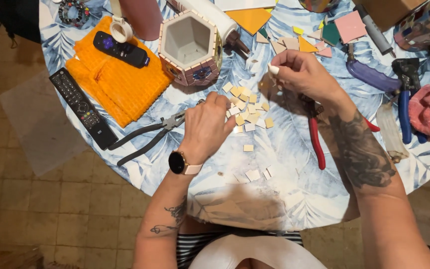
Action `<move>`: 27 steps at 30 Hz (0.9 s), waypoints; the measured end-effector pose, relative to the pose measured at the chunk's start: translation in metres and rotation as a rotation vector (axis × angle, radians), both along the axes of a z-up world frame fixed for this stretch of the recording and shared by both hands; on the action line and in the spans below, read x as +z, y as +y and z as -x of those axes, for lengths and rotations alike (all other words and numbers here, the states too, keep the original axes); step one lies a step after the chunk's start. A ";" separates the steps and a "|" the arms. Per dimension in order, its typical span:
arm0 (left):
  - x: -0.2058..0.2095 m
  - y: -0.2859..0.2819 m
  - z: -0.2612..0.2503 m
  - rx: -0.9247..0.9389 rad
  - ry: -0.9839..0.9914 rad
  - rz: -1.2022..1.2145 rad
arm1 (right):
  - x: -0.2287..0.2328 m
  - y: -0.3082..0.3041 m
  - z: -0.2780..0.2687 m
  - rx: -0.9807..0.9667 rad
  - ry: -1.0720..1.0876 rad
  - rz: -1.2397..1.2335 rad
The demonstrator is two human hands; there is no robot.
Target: Cutting small wooden tiles into smaller pieces using nippers
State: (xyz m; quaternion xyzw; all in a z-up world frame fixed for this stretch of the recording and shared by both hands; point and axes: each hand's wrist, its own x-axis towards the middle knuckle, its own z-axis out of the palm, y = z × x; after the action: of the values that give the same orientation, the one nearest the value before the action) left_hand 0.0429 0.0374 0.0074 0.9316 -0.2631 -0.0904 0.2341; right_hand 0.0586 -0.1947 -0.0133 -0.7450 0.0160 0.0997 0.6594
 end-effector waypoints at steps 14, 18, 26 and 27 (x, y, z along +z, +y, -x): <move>0.005 0.007 -0.001 0.059 -0.059 -0.002 | -0.012 -0.008 -0.005 0.113 0.151 -0.507; 0.006 0.007 -0.001 0.042 -0.045 0.005 | 0.003 -0.004 0.003 0.264 0.106 -0.065; 0.005 0.006 -0.001 0.019 -0.004 -0.004 | 0.044 0.038 0.026 0.508 0.131 1.016; 0.006 0.006 -0.001 0.019 0.005 -0.008 | 0.042 0.039 0.028 0.529 0.130 1.111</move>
State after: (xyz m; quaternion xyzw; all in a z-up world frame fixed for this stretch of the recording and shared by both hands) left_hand 0.0437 0.0433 0.0130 0.9348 -0.2533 -0.0915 0.2317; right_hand 0.0311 -0.1557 0.0288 -0.9482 -0.0794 0.2816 0.1235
